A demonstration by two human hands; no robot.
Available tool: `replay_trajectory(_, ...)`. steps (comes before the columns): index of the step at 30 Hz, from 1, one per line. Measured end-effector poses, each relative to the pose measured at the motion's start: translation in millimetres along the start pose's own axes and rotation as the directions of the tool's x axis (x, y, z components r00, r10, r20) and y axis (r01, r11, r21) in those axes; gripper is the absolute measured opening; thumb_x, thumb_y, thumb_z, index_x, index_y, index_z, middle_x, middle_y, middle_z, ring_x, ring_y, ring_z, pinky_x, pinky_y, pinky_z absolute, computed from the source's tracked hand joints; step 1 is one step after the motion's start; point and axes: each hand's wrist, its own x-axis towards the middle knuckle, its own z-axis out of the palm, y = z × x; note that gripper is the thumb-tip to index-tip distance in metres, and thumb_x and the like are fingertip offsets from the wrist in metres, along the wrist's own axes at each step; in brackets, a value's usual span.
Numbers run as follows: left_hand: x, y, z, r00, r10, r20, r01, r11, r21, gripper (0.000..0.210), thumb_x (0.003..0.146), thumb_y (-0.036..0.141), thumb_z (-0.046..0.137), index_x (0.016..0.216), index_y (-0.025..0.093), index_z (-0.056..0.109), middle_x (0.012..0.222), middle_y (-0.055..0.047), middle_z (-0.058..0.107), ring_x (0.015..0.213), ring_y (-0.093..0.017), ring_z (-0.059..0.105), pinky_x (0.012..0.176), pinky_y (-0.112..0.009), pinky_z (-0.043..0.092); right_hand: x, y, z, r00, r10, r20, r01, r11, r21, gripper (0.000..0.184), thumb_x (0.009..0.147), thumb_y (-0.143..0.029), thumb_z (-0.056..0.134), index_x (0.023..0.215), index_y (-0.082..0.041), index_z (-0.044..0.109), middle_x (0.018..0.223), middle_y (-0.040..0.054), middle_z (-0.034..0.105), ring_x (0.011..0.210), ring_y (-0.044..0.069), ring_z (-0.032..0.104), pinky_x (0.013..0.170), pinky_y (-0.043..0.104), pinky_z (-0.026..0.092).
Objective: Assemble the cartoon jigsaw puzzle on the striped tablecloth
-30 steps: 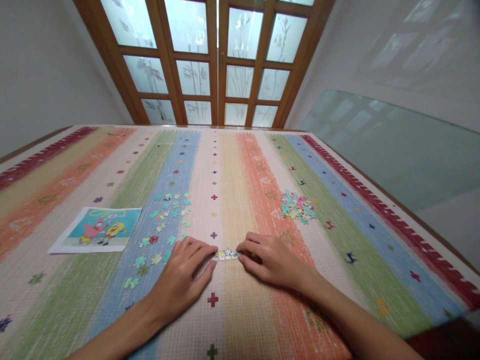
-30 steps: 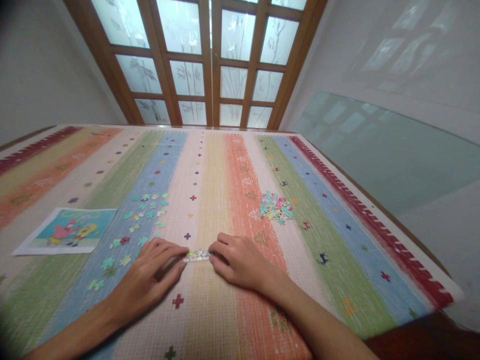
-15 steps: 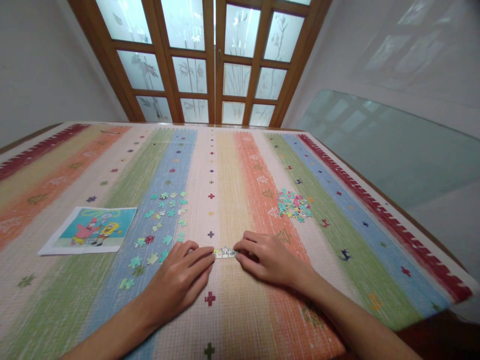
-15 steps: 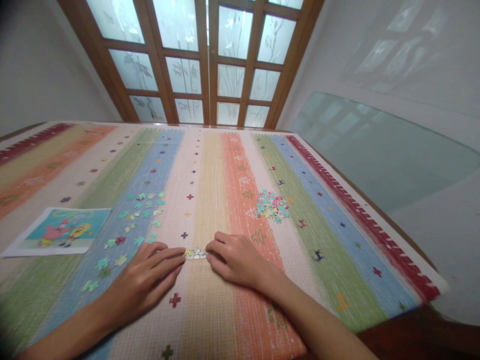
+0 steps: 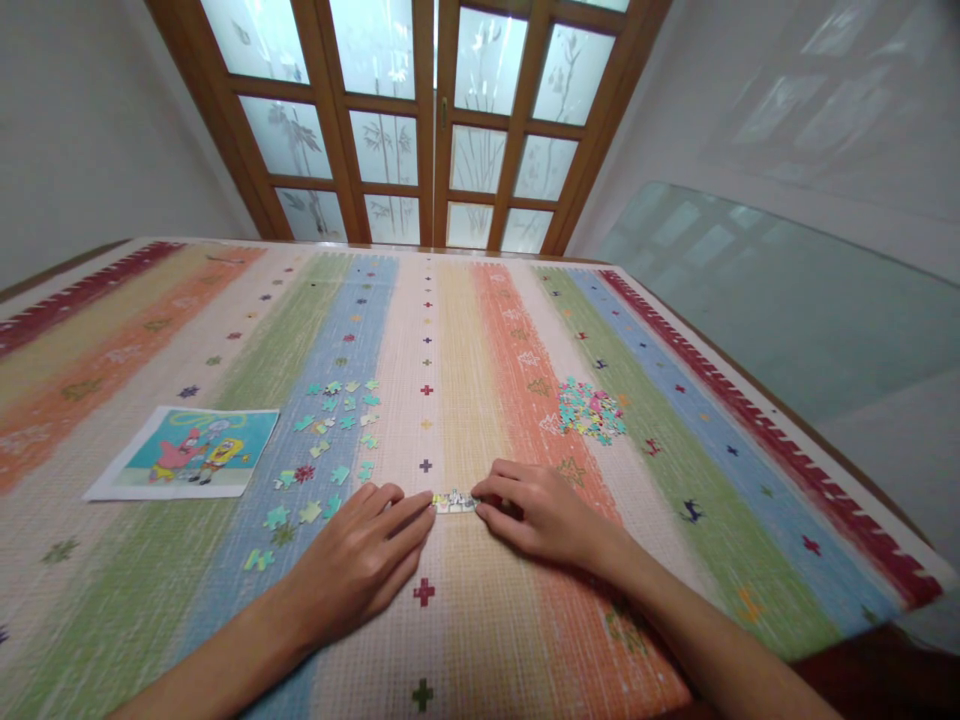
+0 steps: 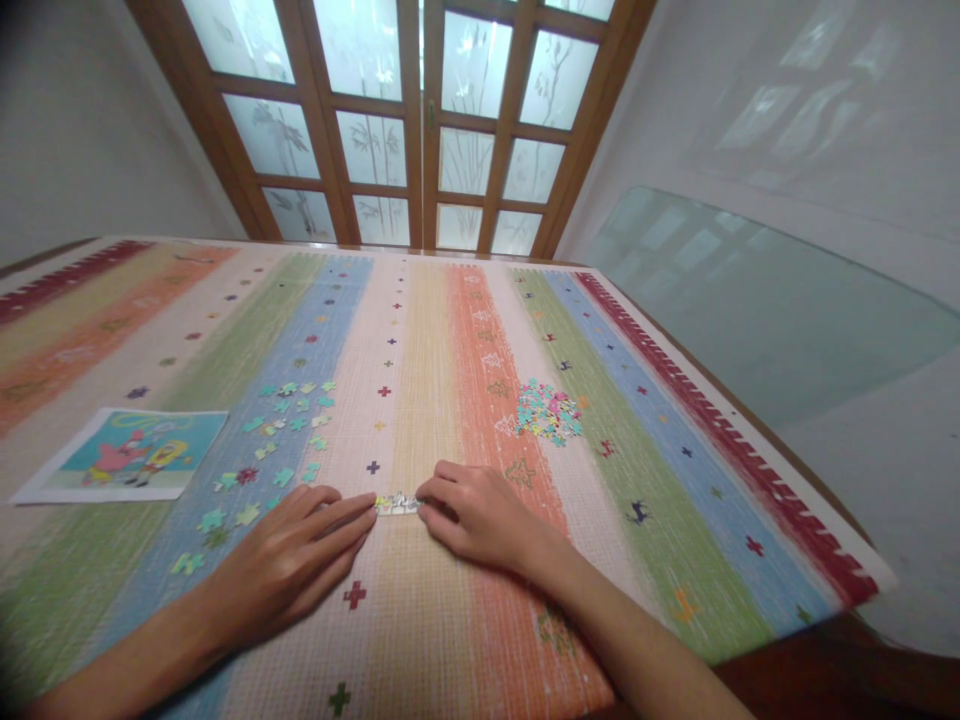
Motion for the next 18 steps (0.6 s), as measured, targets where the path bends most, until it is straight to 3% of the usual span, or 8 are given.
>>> replay_trajectory(18, 0.6, 4.8, 2.8, 0.998, 0.001, 0.064, -0.002, 1.0, 0.023, 0.025, 0.103, 0.014, 0.045, 0.118, 0.011, 0.065, 0.12, -0.012, 0.071, 0.091, -0.025, 0.059, 0.078, -0.041, 0.053, -1.0, -1.2, 4.3, 0.993, -0.096, -0.062, 0.095, 0.995, -0.023, 0.024, 0.101, -0.022, 0.051, 0.093, -0.016, 0.073, 0.076, 0.0047, 0.067, 0.064, 0.015, 0.058, 0.062, 0.028, 0.04)
